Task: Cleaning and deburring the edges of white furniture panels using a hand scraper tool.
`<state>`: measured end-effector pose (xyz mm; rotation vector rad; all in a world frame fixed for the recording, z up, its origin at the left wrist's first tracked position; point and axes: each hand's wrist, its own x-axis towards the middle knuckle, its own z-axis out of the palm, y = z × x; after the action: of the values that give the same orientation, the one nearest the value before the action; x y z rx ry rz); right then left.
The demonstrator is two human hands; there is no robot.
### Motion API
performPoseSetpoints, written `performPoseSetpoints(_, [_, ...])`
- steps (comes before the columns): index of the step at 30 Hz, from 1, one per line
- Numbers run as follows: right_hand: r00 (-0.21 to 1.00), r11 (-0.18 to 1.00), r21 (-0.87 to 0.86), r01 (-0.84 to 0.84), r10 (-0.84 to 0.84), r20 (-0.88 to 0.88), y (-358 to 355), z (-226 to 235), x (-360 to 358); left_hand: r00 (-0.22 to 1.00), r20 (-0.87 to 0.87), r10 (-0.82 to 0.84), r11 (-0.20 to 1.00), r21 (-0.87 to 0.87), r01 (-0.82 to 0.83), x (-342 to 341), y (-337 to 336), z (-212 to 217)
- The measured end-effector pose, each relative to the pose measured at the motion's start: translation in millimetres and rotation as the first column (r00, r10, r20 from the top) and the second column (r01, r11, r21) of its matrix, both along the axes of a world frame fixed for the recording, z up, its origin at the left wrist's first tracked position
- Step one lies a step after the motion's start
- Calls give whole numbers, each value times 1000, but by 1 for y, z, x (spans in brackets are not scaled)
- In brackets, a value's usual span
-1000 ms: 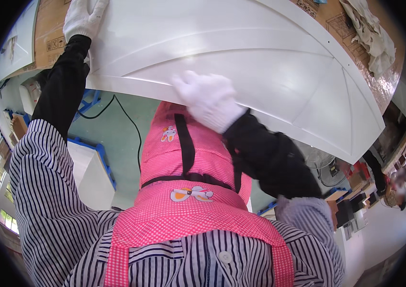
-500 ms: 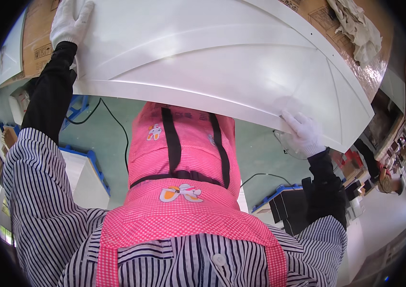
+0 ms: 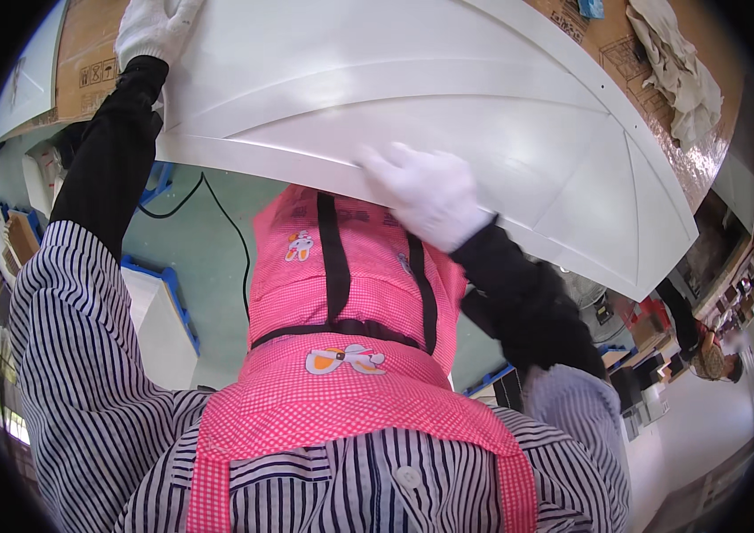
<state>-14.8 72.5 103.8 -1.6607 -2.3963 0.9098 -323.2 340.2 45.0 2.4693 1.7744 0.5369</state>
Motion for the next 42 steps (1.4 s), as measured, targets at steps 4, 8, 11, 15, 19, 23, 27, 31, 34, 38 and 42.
performPoseSetpoints(4, [1000,994,111,5,-7,18,29,-12,-68,999,-35,29,1000,10,-28,-5,-1,-5])
performPoseSetpoints(8, [1000,988,152,-10,12,-7,-6,5,3,992,-97,-76,997,25,79,-40,26,-24])
performPoseSetpoints(11, [976,998,39,-52,42,215,-67,23,103,988,-133,-82,994,56,90,-44,30,-25])
performPoseSetpoints(15, [908,999,-40,-5,21,419,-133,36,186,1000,19,-20,1000,7,19,-9,10,-11])
performPoseSetpoints(19, [909,1000,-23,-13,21,416,-129,30,184,993,-72,-89,996,16,91,-37,31,-29])
performPoseSetpoints(23, [942,998,-57,-30,47,333,-106,35,168,994,-31,-107,994,11,107,-37,31,-25])
performPoseSetpoints(27, [955,988,-155,-17,62,290,-77,31,136,997,65,29,999,-17,-28,-3,-4,7])
performPoseSetpoints(31, [978,994,-23,-111,113,174,-35,6,65,1000,16,0,1000,23,0,-11,4,-5])
performPoseSetpoints(34, [997,995,71,-70,67,42,3,-5,-7,1000,11,-1,1000,20,0,-5,2,-4])
performPoseSetpoints(38, [999,992,123,-23,18,43,7,-9,-28,1000,23,20,1000,-21,-19,-2,0,-1])
performPoseSetpoints(42, [997,997,74,-15,9,75,-49,5,69,1000,2,11,1000,11,-11,-10,-1,-1])
